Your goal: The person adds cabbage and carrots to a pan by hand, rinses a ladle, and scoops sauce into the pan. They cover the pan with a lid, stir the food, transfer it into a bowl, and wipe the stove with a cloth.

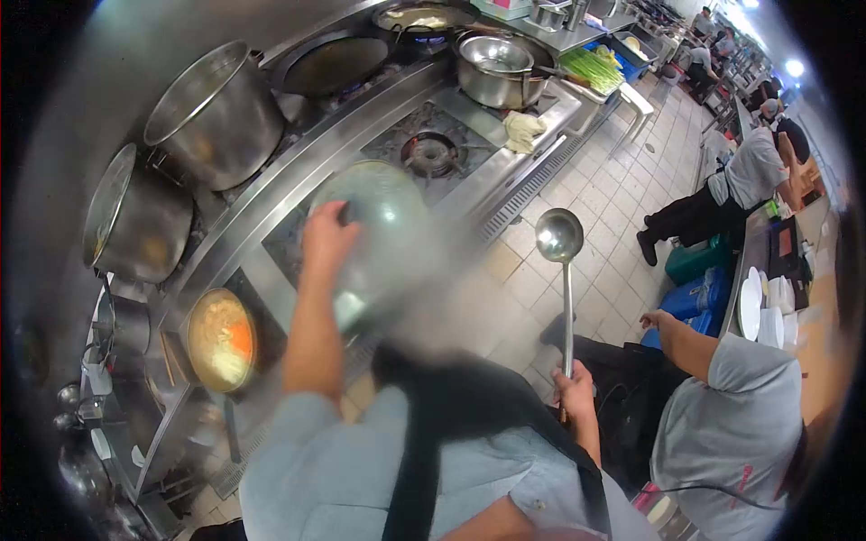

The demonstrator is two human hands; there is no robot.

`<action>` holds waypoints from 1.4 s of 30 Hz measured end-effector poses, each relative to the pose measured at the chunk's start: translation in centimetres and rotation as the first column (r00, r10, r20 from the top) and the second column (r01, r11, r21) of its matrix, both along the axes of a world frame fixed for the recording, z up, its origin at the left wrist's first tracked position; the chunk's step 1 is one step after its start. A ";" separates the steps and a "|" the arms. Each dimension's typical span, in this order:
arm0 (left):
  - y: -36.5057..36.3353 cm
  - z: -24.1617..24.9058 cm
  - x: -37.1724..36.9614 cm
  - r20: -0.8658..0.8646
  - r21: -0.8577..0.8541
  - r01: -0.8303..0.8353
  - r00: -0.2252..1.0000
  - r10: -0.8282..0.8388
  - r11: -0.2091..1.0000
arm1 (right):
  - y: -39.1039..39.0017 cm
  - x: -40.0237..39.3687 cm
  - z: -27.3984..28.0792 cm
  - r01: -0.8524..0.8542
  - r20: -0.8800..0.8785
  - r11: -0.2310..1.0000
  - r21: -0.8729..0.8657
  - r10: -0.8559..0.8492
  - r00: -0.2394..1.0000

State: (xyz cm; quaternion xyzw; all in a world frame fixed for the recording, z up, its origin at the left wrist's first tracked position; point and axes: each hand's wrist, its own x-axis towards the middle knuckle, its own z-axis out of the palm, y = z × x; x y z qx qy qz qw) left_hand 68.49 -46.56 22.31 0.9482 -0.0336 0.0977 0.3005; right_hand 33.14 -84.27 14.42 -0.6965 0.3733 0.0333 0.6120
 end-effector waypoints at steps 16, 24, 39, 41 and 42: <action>-18.2 -13.3 21.4 -0.150 0.180 0.126 0.984 -0.099 0.976 | -8.6 13.1 13.5 -0.120 0.068 0.976 0.183 0.109 0.992; -24.4 0.1 16.0 -0.275 0.042 0.223 0.940 -0.204 0.974 | -12.5 24.4 15.2 -0.272 0.185 0.933 0.234 0.232 0.955; -24.8 4.1 5.4 -0.209 -0.923 -0.265 0.954 0.214 0.280 | -20.5 67.3 21.7 -0.479 0.245 0.469 -0.742 0.855 0.458; -23.2 3.5 0.3 -0.272 -0.837 -0.406 0.891 0.364 0.368 | -19.3 73.7 20.6 -0.703 0.170 0.615 -0.356 0.783 0.598; -23.3 3.0 -2.6 -0.318 -0.802 -0.485 0.841 0.438 0.349 | -18.4 76.5 18.6 -0.692 0.212 0.712 -0.120 0.699 0.683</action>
